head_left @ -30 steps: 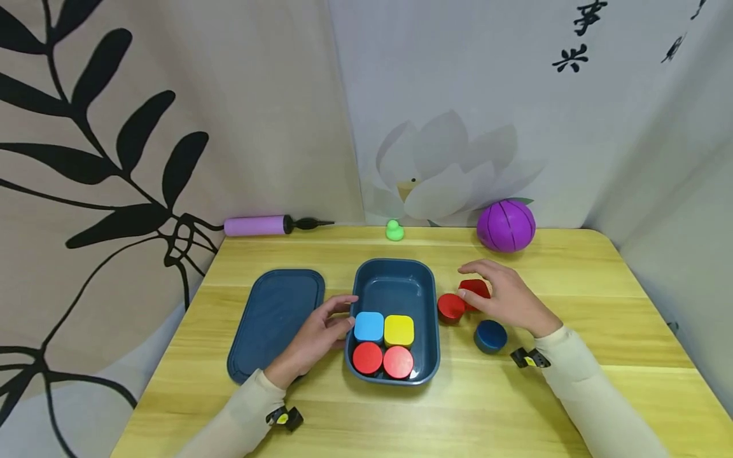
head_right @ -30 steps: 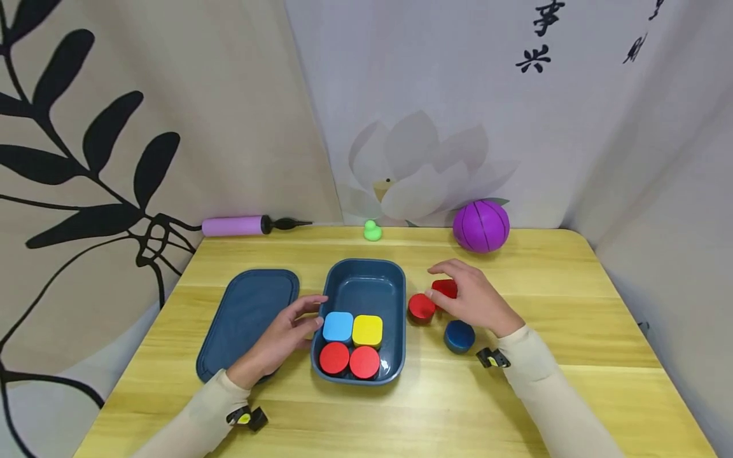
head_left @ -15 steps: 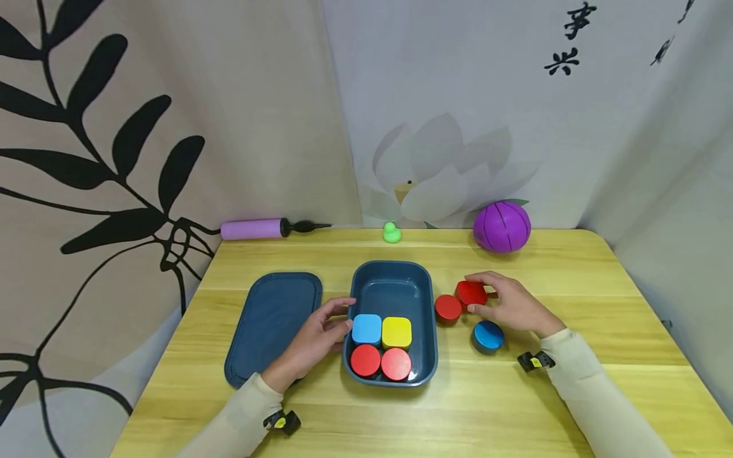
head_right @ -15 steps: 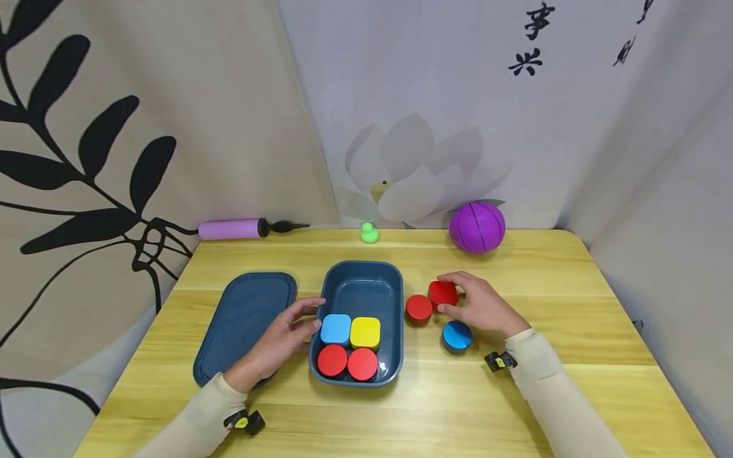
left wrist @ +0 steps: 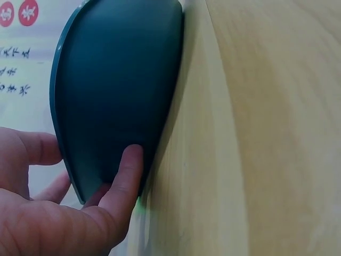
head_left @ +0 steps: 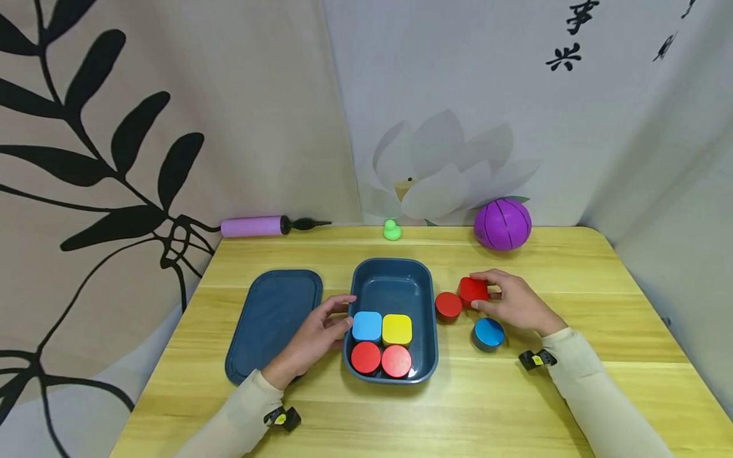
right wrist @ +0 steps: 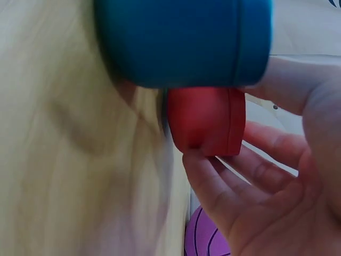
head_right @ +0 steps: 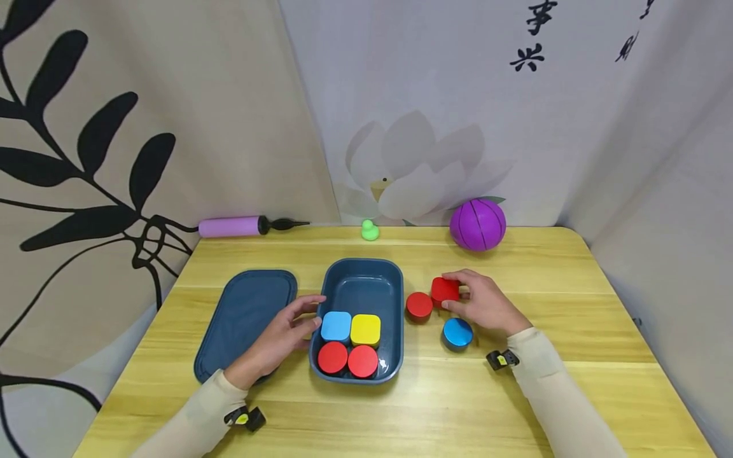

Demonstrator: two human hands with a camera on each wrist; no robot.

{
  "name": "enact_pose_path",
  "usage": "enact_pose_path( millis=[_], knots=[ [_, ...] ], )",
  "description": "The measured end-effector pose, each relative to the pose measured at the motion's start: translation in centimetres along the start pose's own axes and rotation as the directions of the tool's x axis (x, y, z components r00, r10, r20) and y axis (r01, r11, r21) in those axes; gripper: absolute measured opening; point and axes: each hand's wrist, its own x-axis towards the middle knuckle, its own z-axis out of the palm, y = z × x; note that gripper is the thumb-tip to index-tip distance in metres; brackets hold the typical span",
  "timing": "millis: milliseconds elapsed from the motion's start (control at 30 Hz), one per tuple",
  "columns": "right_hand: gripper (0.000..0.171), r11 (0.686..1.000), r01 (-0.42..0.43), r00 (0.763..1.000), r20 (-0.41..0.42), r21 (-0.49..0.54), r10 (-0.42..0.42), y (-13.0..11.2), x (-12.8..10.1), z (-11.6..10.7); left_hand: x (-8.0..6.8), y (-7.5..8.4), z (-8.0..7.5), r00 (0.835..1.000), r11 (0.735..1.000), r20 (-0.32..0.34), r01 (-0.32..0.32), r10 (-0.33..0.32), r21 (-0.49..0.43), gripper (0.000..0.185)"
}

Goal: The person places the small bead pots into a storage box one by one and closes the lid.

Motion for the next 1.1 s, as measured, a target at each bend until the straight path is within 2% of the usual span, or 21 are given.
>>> enact_pose_path(
  millis=[233, 400, 833, 1100],
  knots=[
    [0.06, 1.0, -0.009, 1.0, -0.029, 0.002, 0.01, -0.2, -0.1, -0.4, 0.0, 0.0, 0.0, 1.0, 1.0, 0.011, 0.003, -0.003, -0.004, 0.049],
    [0.06, 1.0, 0.023, 0.998, -0.066, 0.012, -0.022, -0.9, -0.1, -0.9, -0.2, 0.1, 0.0, 1.0, 1.0, 0.007, 0.005, -0.005, -0.006, 0.049],
    [0.061, 0.997, 0.081, 0.989, -0.121, 0.002, -0.08, -3.5, 0.8, -1.5, -0.2, 0.5, 0.1, 1.0, 1.0, 0.007, -0.007, 0.008, -0.027, 0.049],
    [0.06, 0.991, 0.124, 0.984, -0.137, 0.051, -0.116, -5.5, 2.2, -1.2, -0.3, 0.7, 0.1, 1.0, 1.0, -0.002, -0.004, 0.004, -0.022, 0.05]
  ],
)
